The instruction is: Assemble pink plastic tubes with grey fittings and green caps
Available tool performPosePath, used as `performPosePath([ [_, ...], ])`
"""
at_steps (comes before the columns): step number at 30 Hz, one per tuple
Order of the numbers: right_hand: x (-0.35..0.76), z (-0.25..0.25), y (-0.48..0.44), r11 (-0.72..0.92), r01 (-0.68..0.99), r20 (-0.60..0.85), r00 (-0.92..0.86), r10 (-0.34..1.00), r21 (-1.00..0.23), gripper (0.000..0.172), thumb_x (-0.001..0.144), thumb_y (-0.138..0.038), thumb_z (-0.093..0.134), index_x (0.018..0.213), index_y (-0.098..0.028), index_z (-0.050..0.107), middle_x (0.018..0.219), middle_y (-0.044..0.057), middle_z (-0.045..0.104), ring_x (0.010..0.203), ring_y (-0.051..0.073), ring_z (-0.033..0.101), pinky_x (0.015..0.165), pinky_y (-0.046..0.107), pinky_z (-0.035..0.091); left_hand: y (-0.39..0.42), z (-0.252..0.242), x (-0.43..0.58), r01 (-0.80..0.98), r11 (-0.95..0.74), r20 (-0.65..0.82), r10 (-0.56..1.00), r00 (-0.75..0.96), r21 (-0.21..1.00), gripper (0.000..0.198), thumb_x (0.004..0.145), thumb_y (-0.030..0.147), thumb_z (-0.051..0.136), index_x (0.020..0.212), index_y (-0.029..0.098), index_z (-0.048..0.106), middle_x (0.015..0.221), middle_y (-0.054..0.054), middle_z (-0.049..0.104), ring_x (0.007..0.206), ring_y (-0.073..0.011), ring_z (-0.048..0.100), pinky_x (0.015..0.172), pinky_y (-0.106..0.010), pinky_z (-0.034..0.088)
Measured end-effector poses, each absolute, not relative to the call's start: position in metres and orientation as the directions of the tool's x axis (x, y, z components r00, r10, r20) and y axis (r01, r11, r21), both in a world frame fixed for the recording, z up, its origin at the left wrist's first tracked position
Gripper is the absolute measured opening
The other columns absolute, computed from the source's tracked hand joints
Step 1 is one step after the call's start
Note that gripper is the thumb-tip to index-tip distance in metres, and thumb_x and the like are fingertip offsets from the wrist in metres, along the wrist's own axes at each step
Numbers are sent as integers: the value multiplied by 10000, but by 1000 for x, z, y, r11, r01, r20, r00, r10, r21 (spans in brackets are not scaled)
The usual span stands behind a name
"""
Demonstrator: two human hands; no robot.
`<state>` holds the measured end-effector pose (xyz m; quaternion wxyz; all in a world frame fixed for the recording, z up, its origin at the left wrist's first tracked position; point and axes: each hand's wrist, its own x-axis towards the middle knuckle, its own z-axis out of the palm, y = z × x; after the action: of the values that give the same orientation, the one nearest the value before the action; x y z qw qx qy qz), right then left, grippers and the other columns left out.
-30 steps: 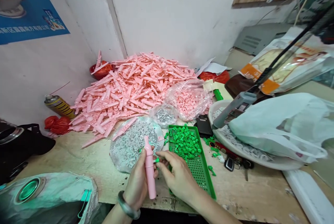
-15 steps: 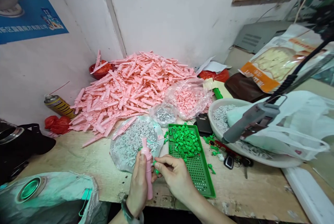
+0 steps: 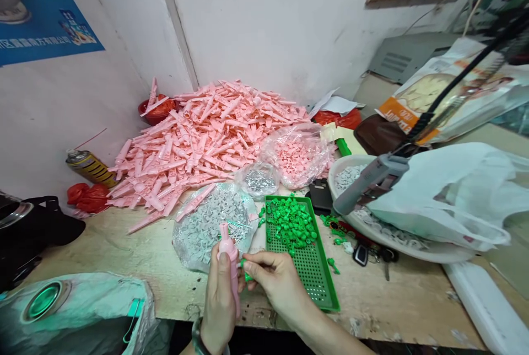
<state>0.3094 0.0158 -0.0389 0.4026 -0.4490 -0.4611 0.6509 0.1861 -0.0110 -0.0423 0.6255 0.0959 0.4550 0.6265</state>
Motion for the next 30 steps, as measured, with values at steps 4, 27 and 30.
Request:
performPosePath([
  [4, 311, -39, 14, -275, -92, -243, -266, 933, -957, 352, 705, -548, 754, 829, -223, 804, 686, 34, 726, 547, 165, 638, 544, 278, 569, -14, -34, 186, -464, 152, -305, 911, -276, 873, 349, 802, 201, 696, 1145, 211, 629, 1175, -99, 643, 1195, -258, 524, 923, -236, 448],
  [27, 298, -37, 7, -267, -163, -233, -197, 952, -950, 331, 630, -521, 810, 766, -220, 807, 687, 31, 684, 543, 142, 591, 529, 251, 525, -12, -45, 177, -38, 294, -294, 922, -251, 955, 610, 867, 648, 421, 1240, 176, 521, 1246, -165, 564, 1209, -298, 487, 909, -361, 466],
  [30, 299, -33, 8, -303, -193, -258, -229, 939, -933, 312, 624, -512, 815, 750, -227, 807, 669, 26, 686, 526, 131, 581, 520, 241, 516, -13, -44, 176, -94, 328, -341, 913, -225, 940, 609, 848, 655, 461, 1228, 186, 538, 1255, -159, 566, 1166, -297, 519, 814, -339, 505],
])
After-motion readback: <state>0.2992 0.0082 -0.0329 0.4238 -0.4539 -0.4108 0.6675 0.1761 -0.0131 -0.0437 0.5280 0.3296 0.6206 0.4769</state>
